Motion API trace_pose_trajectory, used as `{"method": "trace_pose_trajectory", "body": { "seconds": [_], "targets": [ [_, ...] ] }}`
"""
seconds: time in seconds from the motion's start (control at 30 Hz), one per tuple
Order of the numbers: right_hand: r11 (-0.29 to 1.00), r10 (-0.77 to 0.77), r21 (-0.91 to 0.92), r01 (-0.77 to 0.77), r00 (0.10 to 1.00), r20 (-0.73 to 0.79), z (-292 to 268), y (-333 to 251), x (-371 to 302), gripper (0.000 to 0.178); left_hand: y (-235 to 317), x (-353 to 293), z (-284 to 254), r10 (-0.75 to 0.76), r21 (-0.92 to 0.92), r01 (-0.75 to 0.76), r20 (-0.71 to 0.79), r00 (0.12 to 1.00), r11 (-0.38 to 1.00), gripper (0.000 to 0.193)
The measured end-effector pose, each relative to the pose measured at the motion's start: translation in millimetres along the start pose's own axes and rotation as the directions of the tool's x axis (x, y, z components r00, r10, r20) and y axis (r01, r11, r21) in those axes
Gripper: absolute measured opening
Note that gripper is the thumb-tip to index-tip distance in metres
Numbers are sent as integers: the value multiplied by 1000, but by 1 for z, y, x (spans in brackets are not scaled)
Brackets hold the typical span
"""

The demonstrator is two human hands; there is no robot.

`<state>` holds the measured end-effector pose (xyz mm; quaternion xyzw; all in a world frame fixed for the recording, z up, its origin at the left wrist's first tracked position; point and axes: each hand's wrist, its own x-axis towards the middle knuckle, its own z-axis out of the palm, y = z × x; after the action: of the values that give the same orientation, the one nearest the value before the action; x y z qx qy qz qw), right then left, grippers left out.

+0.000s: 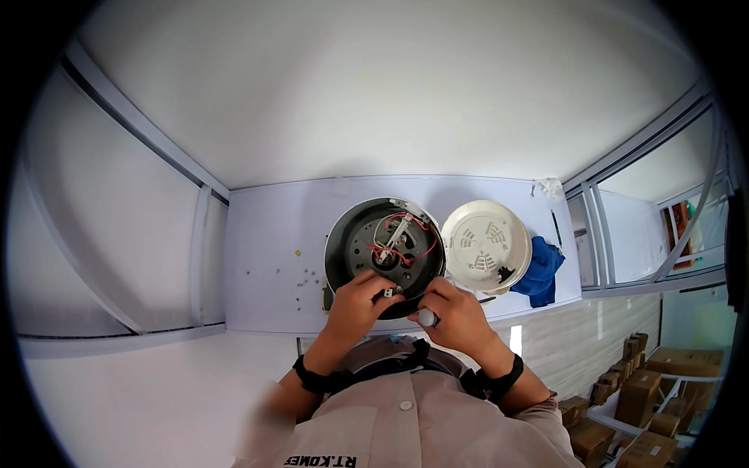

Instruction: The person disassembles a white cylindrical appliance, removes screws, and manipulates internal components and wiring. They repeatedly open and close the unit, adjust parts inside, and reassemble it using a screwdriver.

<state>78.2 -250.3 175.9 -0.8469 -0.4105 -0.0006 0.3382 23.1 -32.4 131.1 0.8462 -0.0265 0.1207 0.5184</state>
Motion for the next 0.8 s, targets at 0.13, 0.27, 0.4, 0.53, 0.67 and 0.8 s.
{"method": "trace_pose_trajectory", "body": {
  "seconds": [0.13,0.27,0.4,0.53,0.67,0.8],
  "targets": [
    [1000,-5,-8,5,1000,3,2,1,0,25,0,1,-1,2,4,-2,-4,1000,1000,24],
    [1000,-17,-4,17,1000,0,3,1,3,25,1,0,-2,-11,-8,11,-13,1000,1000,23],
    [1000,-18,-5,18,1000,4,3,0,5,24,-4,-1,-3,-5,-18,5,-3,1000,1000,26],
    [999,-1,-34,2,1000,27,2,-1,5,24,-7,-3,-7,-21,-47,23,52,998,999,52],
    [999,-12,-47,13,1000,23,4,2,6,25,-5,-6,-14,-74,-81,80,75,994,994,87],
    [996,-40,-76,42,999,31,5,-1,12,27,-17,-17,-16,6,-110,-16,-88,996,994,89]
  ]
}}
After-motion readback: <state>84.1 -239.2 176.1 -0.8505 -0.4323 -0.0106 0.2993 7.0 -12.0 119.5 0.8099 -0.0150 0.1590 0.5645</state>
